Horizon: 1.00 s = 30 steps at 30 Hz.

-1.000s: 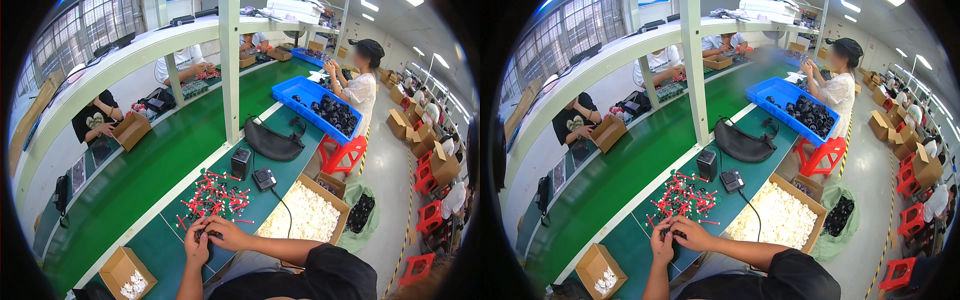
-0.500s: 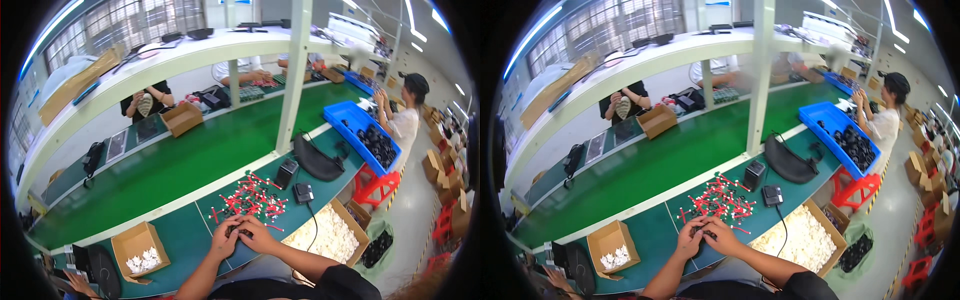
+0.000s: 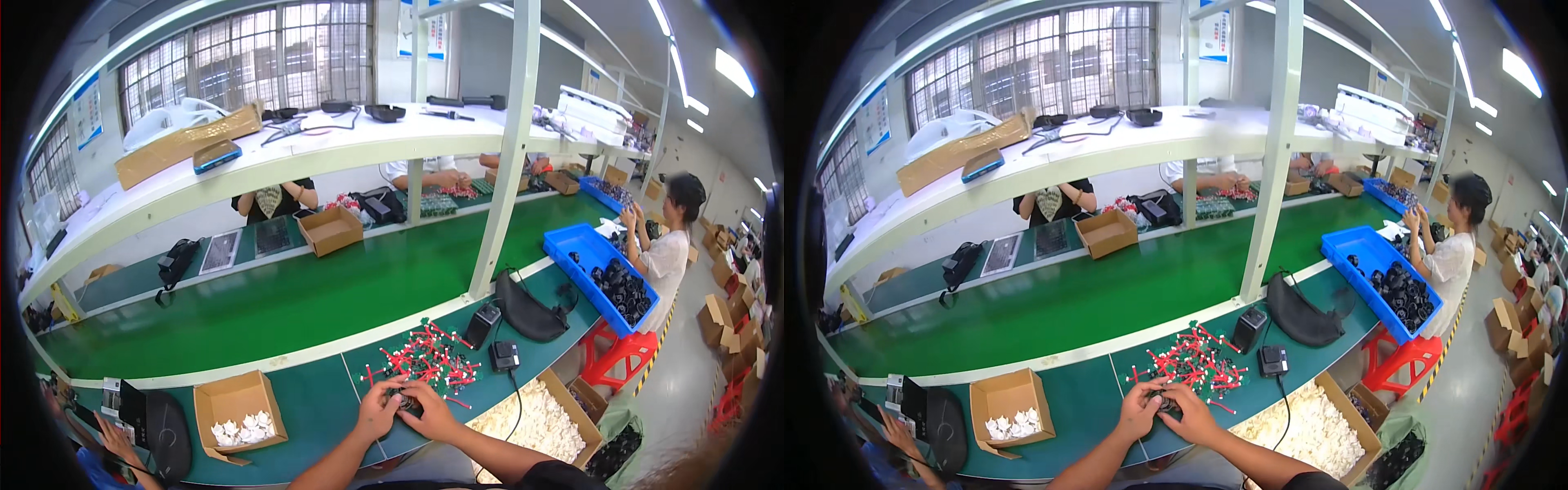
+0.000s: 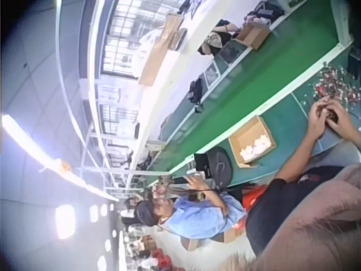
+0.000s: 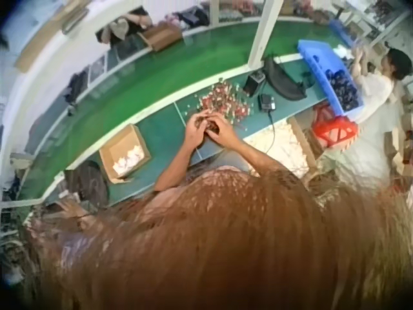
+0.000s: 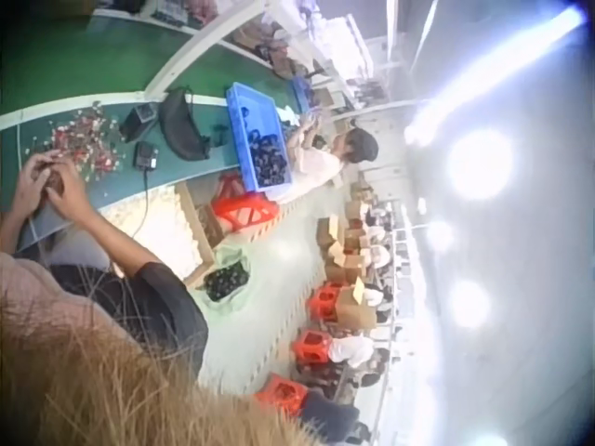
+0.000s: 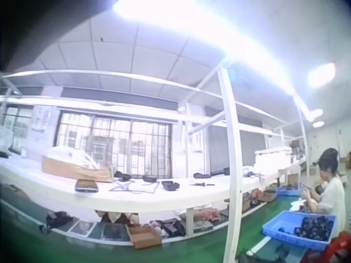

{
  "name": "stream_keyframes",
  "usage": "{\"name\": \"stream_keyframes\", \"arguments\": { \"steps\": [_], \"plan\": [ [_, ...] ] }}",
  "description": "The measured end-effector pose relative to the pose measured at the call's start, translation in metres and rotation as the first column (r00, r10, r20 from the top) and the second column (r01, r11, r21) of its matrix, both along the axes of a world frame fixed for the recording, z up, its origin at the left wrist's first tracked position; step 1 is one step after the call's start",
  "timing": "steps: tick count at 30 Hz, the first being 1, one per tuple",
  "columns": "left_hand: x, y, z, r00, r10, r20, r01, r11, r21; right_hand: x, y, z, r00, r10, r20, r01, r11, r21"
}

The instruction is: Assemble small motors and fans into plastic housings on a production line.

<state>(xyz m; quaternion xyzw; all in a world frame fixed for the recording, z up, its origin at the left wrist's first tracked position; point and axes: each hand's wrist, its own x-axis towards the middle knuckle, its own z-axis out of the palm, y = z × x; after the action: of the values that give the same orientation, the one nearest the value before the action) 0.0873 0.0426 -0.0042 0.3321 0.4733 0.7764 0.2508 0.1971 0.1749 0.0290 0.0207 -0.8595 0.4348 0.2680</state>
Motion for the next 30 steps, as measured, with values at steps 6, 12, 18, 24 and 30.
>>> {"name": "stream_keyframes", "arguments": {
  "steps": [6, 12, 18, 24, 30],
  "plan": [
    [-0.006, -0.001, -0.002, 0.983, 0.117, -0.140, -0.109, 0.992, 0.063, -0.007, 0.008, 0.034, 0.995, 0.018, -0.093, -0.011, 0.997, 0.076],
    [-0.010, -0.018, 0.000, 0.987, 0.155, 0.053, -0.152, 0.987, -0.047, -0.083, 0.090, 0.216, 0.804, -0.186, -0.564, 0.248, 0.968, 0.033],
    [-0.011, -0.006, -0.004, 0.995, 0.097, -0.027, -0.099, 0.990, -0.099, -0.168, 0.182, 0.387, 0.450, -0.325, -0.832, 0.629, 0.776, 0.038],
    [-0.011, -0.006, -0.006, 0.997, 0.080, -0.008, -0.081, 0.994, -0.071, -0.228, 0.224, 0.425, 0.842, -0.446, -0.303, 0.539, 0.689, 0.484],
    [-0.014, -0.007, -0.002, 0.997, 0.075, 0.010, -0.074, 0.995, -0.068, -0.232, 0.260, 0.460, 0.755, -0.455, -0.471, 0.639, 0.669, 0.379]
  ]
}}
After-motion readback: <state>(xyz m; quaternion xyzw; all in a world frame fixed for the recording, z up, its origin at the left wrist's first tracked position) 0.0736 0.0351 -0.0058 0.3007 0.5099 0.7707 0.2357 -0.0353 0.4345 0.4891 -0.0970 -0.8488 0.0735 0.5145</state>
